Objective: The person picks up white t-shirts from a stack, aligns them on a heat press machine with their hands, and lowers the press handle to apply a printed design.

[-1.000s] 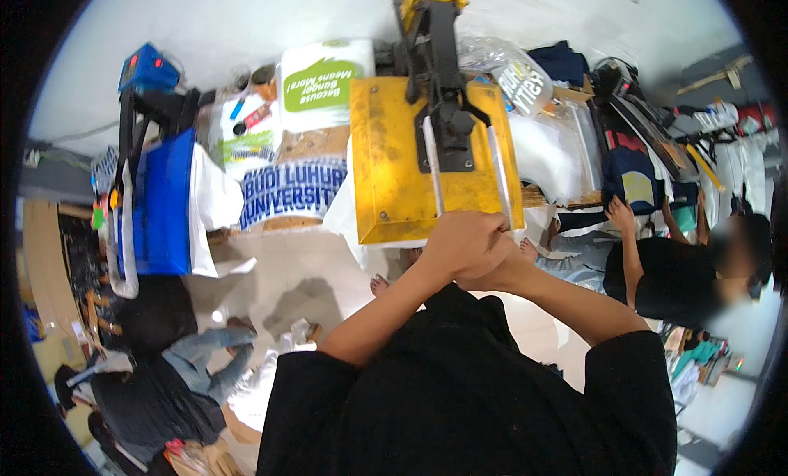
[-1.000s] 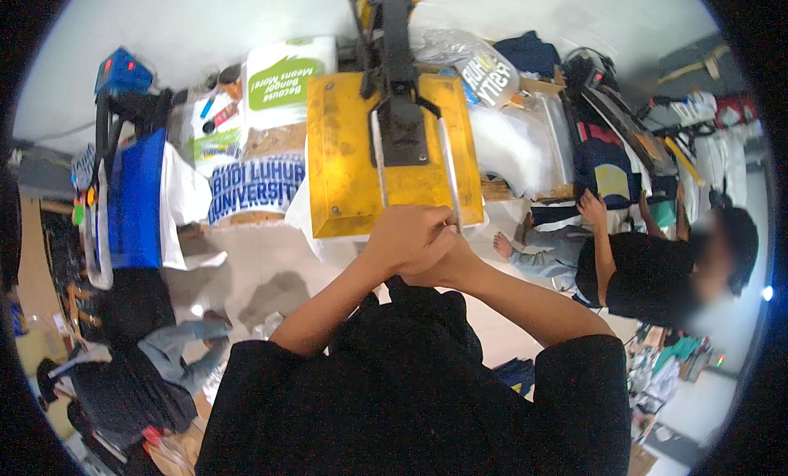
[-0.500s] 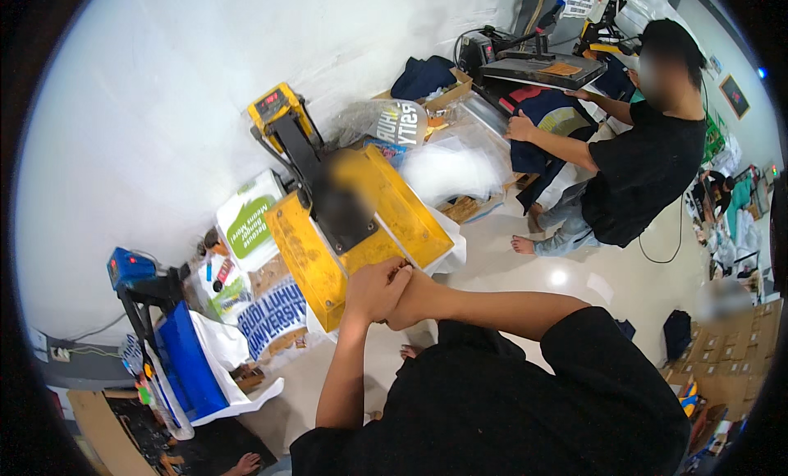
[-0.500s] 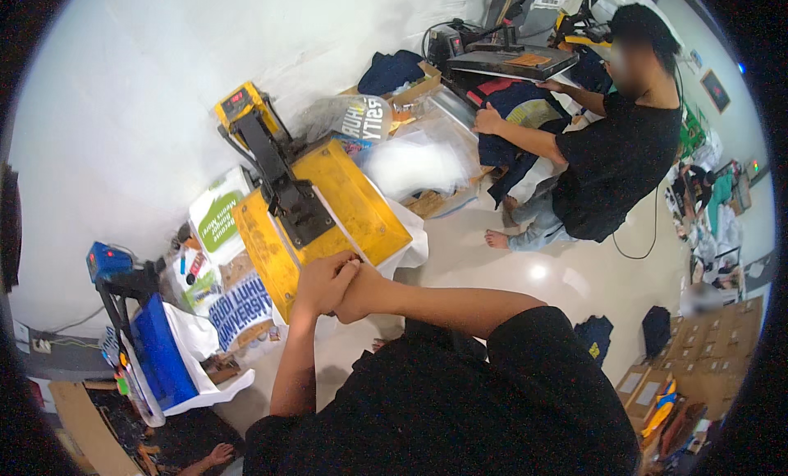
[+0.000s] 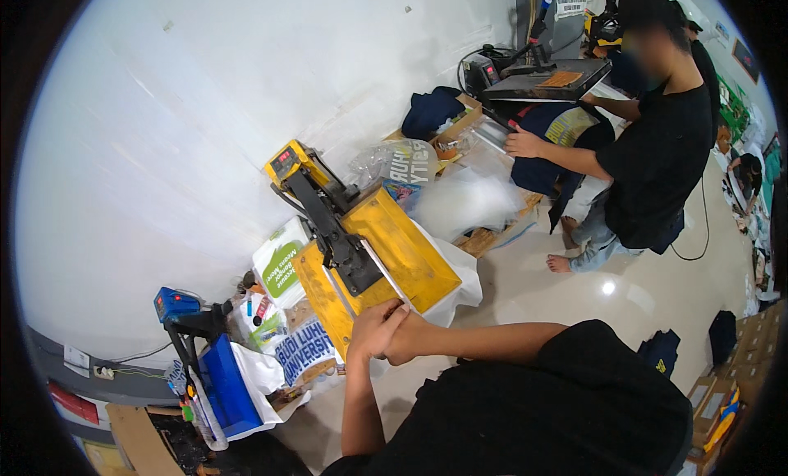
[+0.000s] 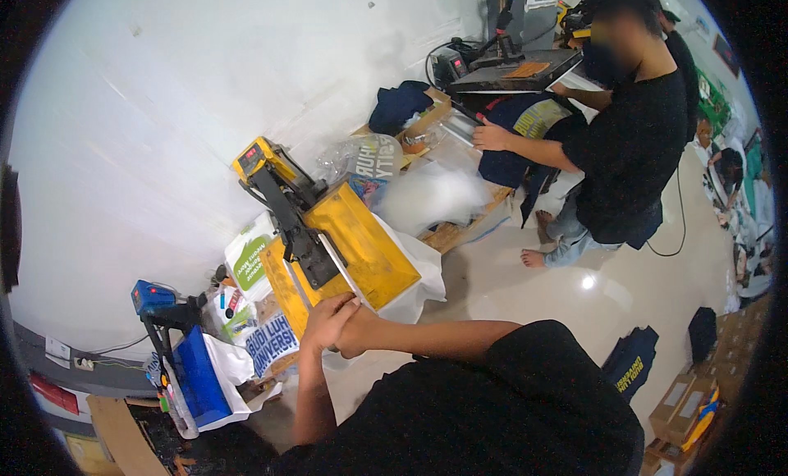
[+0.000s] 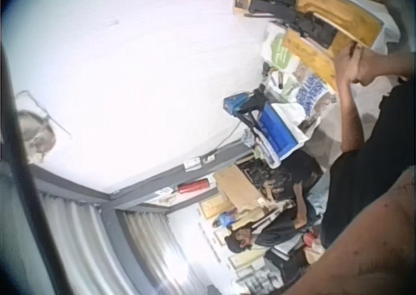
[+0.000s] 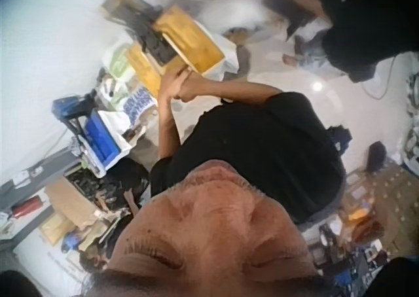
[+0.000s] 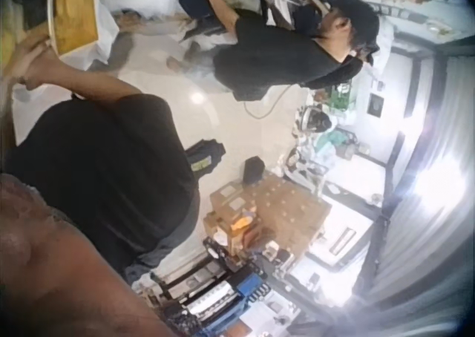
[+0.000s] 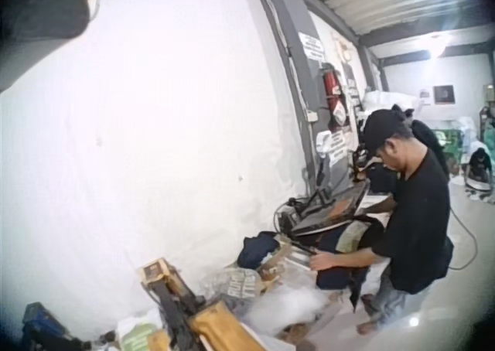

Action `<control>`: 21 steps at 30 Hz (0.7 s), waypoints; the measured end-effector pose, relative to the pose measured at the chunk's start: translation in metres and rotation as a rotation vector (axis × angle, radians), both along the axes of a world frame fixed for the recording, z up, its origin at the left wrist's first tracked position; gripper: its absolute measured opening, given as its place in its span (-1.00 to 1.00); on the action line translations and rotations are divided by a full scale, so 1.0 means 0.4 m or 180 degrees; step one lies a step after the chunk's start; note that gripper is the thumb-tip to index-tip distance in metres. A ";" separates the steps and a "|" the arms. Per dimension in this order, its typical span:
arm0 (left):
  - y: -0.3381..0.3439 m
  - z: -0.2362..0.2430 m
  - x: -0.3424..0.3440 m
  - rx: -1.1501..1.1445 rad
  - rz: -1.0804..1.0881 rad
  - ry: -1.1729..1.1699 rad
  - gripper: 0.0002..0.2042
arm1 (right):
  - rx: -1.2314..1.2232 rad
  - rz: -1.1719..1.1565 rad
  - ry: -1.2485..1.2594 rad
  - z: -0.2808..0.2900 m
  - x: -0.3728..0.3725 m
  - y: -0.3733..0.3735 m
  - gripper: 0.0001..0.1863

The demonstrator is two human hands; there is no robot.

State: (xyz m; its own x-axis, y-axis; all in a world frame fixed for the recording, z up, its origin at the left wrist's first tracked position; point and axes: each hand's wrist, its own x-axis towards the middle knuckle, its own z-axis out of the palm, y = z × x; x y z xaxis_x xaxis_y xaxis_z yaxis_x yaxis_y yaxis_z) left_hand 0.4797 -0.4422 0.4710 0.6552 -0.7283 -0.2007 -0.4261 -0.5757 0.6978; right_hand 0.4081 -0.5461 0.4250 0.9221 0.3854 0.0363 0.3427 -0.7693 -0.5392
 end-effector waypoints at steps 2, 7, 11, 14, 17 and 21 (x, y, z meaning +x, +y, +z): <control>-0.008 0.009 -0.015 -0.0014 0.0171 0.0087 -0.57 | 0.0036 -0.0002 -0.0265 -0.007 -0.001 -0.001 -0.65; -0.032 0.016 -0.077 -0.0255 0.0495 -0.0185 -0.59 | 0.0031 -0.0087 -0.0177 0.000 -0.016 -0.015 -0.60; 0.001 -0.045 -0.047 -0.0518 0.0834 0.0270 -0.63 | -0.0438 0.0116 0.0377 0.141 -0.022 -0.035 -0.48; -0.021 -0.023 -0.057 -0.0444 0.0775 0.0182 -0.63 | 0.0226 0.0057 0.0635 0.020 0.013 -0.023 -0.63; -0.018 -0.016 -0.068 -0.0512 0.0907 0.0164 -0.65 | 0.0404 -0.0168 0.0092 -0.004 0.005 -0.012 -0.64; -0.010 -0.062 -0.070 -0.1041 0.1031 -0.0116 -0.64 | 0.0413 -0.0205 0.0183 -0.003 0.002 -0.012 -0.61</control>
State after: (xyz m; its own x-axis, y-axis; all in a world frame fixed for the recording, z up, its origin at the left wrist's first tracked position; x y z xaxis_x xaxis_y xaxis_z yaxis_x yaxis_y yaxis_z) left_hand 0.4518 -0.4461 0.4462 0.8618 -0.5062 0.0329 -0.2882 -0.4353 0.8529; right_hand 0.4089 -0.5508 0.4239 0.9467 0.3209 0.0282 0.2606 -0.7113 -0.6528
